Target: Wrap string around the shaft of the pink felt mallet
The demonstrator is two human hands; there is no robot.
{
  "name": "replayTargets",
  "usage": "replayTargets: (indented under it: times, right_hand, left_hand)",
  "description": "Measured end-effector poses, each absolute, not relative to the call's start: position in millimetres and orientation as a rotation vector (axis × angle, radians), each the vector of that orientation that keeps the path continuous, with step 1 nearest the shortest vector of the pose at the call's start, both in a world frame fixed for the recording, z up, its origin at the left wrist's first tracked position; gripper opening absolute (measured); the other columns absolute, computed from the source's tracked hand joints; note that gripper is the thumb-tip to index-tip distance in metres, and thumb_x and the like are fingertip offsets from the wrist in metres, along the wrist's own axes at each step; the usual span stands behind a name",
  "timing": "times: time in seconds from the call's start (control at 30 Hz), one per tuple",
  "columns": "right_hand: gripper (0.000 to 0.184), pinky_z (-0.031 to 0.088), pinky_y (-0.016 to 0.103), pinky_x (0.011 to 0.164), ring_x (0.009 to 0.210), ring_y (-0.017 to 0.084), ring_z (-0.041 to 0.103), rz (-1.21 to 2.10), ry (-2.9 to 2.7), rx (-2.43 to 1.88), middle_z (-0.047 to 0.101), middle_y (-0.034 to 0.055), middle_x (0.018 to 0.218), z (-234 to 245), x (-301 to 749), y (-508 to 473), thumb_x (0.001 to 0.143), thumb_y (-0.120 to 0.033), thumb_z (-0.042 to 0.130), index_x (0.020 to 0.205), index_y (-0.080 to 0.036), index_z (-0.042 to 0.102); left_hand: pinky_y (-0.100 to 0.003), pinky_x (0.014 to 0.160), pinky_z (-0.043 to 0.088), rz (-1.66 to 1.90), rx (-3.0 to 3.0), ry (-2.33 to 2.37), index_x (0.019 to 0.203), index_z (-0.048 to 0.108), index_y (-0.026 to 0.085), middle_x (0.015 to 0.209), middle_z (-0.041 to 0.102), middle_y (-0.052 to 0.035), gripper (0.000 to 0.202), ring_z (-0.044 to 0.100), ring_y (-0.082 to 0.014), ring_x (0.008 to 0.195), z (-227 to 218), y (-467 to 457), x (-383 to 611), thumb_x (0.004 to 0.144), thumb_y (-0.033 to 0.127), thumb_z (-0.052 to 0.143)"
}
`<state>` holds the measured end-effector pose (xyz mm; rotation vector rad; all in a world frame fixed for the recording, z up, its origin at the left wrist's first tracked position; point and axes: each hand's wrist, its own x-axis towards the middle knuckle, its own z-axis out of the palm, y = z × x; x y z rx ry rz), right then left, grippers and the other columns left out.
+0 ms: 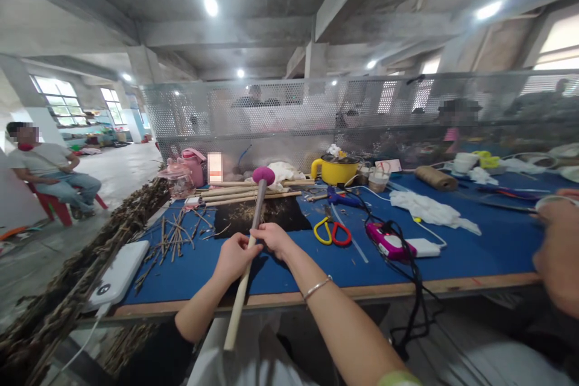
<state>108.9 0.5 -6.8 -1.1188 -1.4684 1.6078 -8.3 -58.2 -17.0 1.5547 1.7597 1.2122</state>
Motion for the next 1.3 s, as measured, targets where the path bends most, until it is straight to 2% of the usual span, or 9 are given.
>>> replayTargets:
  times: [0.2,0.27,0.4,0.53,0.73,0.87,0.97,1.1,1.3]
  right_hand:
    - [0.029,0.01,0.018,0.033,0.033,0.002,0.019,1.725,-1.52,-1.137,0.031,-0.009,0.038,14.7,103.9,27.8,0.073,-0.035,0.06,0.059,-0.015,0.045]
    - [0.031,0.01,0.018,0.033,0.032,0.003,0.019,1.727,-1.533,-1.162,0.029,-0.0095,0.036,16.6,102.6,35.6,0.073,-0.035,0.061,0.057,-0.016,0.043]
    - [0.034,0.009,0.019,0.032,0.032,0.003,0.018,1.719,-1.579,-1.199,0.029,-0.0091,0.034,13.9,103.8,43.6,0.068,-0.037,0.065,0.055,-0.016,0.042]
    - [0.034,0.007,0.017,0.033,0.033,0.002,0.018,1.827,-1.581,-1.077,0.031,-0.0096,0.039,12.8,112.9,50.2,0.067,-0.041,0.066,0.06,-0.016,0.044]
    - [0.032,0.004,0.015,0.034,0.035,0.0,0.013,2.065,-1.437,-0.841,0.028,-0.0112,0.043,2.7,126.8,56.4,0.066,-0.037,0.067,0.066,-0.015,0.044]
    - [0.031,0.004,0.015,0.034,0.035,0.0,0.013,2.104,-1.39,-0.828,0.03,-0.0113,0.044,-3.1,125.9,50.1,0.066,-0.036,0.068,0.069,-0.015,0.045]
    - [0.029,0.006,0.016,0.032,0.034,0.001,0.017,2.017,-1.418,-0.877,0.038,-0.0092,0.046,-4.7,123.4,46.9,0.067,-0.036,0.067,0.07,-0.015,0.047]
    - [0.027,0.01,0.018,0.031,0.033,0.002,0.02,1.903,-1.488,-0.874,0.036,-0.0093,0.044,-4.8,126.4,48.8,0.069,-0.037,0.065,0.07,-0.014,0.051]
    - [0.024,0.008,0.017,0.033,0.036,0.002,0.017,2.039,-1.469,-0.722,0.035,-0.0089,0.046,-1.3,133.6,51.5,0.067,-0.029,0.067,0.08,-0.011,0.057]
  left_hand:
    - [-0.019,0.044,0.031,1.185,1.324,1.593,0.062,0.052,0.014,0.051,0.05,0.0017,0.032,0.043,-0.0077,0.045,3.9,-37.1,-14.1,0.07,0.045,0.058]
    - [-0.019,0.042,0.031,1.097,1.322,1.543,0.061,0.05,0.015,0.047,0.048,0.0029,0.036,0.042,-0.0076,0.042,8.5,-28.6,-20.1,0.068,0.049,0.059]
    - [-0.02,0.039,0.033,0.886,1.35,1.425,0.056,0.051,0.015,0.044,0.051,0.0019,0.042,0.044,-0.0079,0.038,14.6,-12.4,-35.6,0.056,0.053,0.068]
    - [-0.018,0.04,0.032,0.767,1.298,1.228,0.055,0.053,0.013,0.044,0.051,0.0016,0.042,0.043,-0.006,0.038,19.5,2.7,-39.5,0.053,0.051,0.072]
    - [-0.015,0.044,0.036,0.825,1.11,1.035,0.06,0.053,0.011,0.053,0.054,0.0011,0.039,0.047,-0.0037,0.044,7.4,5.7,-27.6,0.056,0.044,0.073]
    - [-0.016,0.053,0.042,0.8,1.052,0.935,0.072,0.059,0.01,0.064,0.056,-0.0008,0.035,0.052,-0.0044,0.052,3.7,-3.9,-30.4,0.062,0.042,0.071]
    - [-0.017,0.055,0.043,0.734,1.048,0.903,0.076,0.059,0.01,0.07,0.059,-0.0031,0.035,0.054,-0.0055,0.056,5.9,-6.7,-34.0,0.063,0.041,0.07]
    - [-0.018,0.052,0.042,0.748,1.085,0.934,0.071,0.055,0.012,0.062,0.054,0.0001,0.035,0.05,-0.0056,0.052,7.6,-5.3,-33.7,0.062,0.042,0.071]
    - [-0.016,0.046,0.039,0.796,1.031,0.912,0.074,0.054,0.012,0.061,0.05,0.001,0.035,0.046,-0.0047,0.048,12.2,-7.6,-31.5,0.065,0.043,0.069]
